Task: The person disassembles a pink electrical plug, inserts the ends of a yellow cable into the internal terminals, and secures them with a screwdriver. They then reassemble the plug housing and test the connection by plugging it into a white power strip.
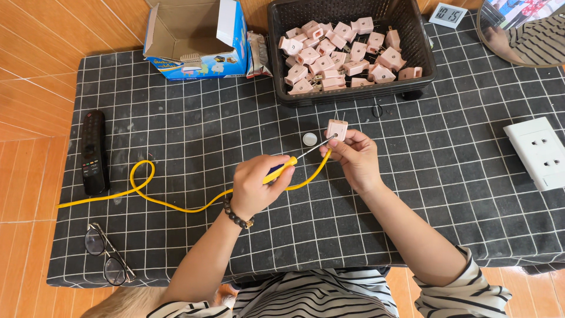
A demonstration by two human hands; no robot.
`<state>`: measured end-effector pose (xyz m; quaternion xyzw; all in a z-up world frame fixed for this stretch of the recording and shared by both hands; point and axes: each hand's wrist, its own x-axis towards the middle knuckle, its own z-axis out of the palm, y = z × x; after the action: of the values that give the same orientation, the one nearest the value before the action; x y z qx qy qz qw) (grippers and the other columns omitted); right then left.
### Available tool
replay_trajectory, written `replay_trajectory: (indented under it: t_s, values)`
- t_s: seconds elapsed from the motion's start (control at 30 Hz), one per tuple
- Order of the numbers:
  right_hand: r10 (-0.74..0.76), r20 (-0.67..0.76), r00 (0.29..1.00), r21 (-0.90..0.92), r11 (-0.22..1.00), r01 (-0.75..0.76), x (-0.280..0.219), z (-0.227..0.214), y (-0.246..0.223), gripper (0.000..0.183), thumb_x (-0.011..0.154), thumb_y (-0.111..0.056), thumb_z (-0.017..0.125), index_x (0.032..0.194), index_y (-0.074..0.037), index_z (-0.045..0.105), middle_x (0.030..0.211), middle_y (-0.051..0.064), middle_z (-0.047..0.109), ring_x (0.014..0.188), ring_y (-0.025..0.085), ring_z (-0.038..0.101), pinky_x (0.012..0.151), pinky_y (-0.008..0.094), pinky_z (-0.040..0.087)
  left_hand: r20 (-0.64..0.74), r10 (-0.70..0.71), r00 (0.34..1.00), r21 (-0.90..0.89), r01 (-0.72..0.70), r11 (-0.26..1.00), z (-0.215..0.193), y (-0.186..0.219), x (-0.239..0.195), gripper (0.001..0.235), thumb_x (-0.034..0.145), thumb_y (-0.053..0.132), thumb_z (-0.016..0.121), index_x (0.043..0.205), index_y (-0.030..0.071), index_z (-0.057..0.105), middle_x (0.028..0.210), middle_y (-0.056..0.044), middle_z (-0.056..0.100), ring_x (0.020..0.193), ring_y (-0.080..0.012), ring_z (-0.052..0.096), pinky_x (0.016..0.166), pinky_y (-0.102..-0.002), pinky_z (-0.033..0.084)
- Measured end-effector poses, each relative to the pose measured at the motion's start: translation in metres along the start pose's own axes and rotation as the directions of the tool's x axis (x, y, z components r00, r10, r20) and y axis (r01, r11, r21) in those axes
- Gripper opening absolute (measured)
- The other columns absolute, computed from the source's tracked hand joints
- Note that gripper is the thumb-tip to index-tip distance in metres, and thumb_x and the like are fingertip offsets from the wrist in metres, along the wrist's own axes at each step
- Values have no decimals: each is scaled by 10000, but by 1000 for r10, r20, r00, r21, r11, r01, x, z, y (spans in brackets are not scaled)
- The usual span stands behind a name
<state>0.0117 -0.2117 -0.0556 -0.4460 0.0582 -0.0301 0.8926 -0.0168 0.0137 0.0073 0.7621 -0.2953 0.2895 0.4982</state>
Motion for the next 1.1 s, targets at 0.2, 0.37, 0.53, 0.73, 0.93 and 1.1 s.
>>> replay_trajectory:
  t_s: [0.2, 0.37, 0.53, 0.73, 0.93, 1.1]
  values:
    - [-18, -29, 999, -27, 999, 17, 4, -4, 6, 166, 859, 79, 777, 995, 67, 685, 957, 191, 767, 739, 329, 788, 668, 388, 706, 2, 97, 995, 84, -97, 992, 1, 3, 2, 132, 876, 75, 809, 994, 28, 772, 684, -107, 706, 513, -232, 672, 470, -270, 549]
    - [-53, -29, 998, -49, 997, 51, 6, -11, 13, 178, 846, 103, 787, 995, 71, 694, 934, 170, 744, 733, 342, 783, 675, 413, 715, 14, 118, 993, 121, -119, 986, 2, 4, 1, 119, 880, 92, 811, 980, 39, 772, 666, -101, 690, 523, -237, 674, 490, -281, 557]
    - [-80, -25, 996, -102, 992, 77, 0, 1, 4, 193, 843, 91, 800, 1002, 76, 691, 921, 137, 715, 737, 312, 786, 678, 378, 714, 4, 131, 991, 169, -129, 977, 6, 3, -1, 122, 885, 105, 813, 984, 49, 768, 670, -94, 681, 537, -239, 676, 500, -290, 562]
    - [-262, 19, 965, -406, 880, 247, -9, 10, -8, 273, 817, 52, 869, 1015, 108, 690, 960, 112, 661, 782, 233, 780, 691, 294, 681, 43, 91, 995, 251, -99, 963, 5, 4, -6, 134, 888, 157, 820, 977, 77, 757, 675, -75, 687, 560, -230, 694, 520, -287, 577]
    - [-405, 85, 910, -635, 682, 363, -2, -7, 0, 326, 784, 13, 936, 1010, 115, 724, 914, 132, 648, 755, 259, 772, 678, 306, 647, 89, 5, 996, 329, -34, 944, 9, 2, -14, 152, 933, 198, 786, 1033, 92, 743, 754, -86, 705, 672, -252, 736, 596, -315, 617]
    - [-441, 79, 894, -697, 617, 366, 2, -9, 3, 324, 751, -20, 973, 968, 84, 757, 846, 126, 661, 705, 214, 746, 651, 287, 622, 116, 15, 993, 265, -46, 963, 12, -2, -14, 68, 973, 46, 695, 1035, 72, 708, 939, -113, 680, 820, -315, 741, 707, -390, 641]
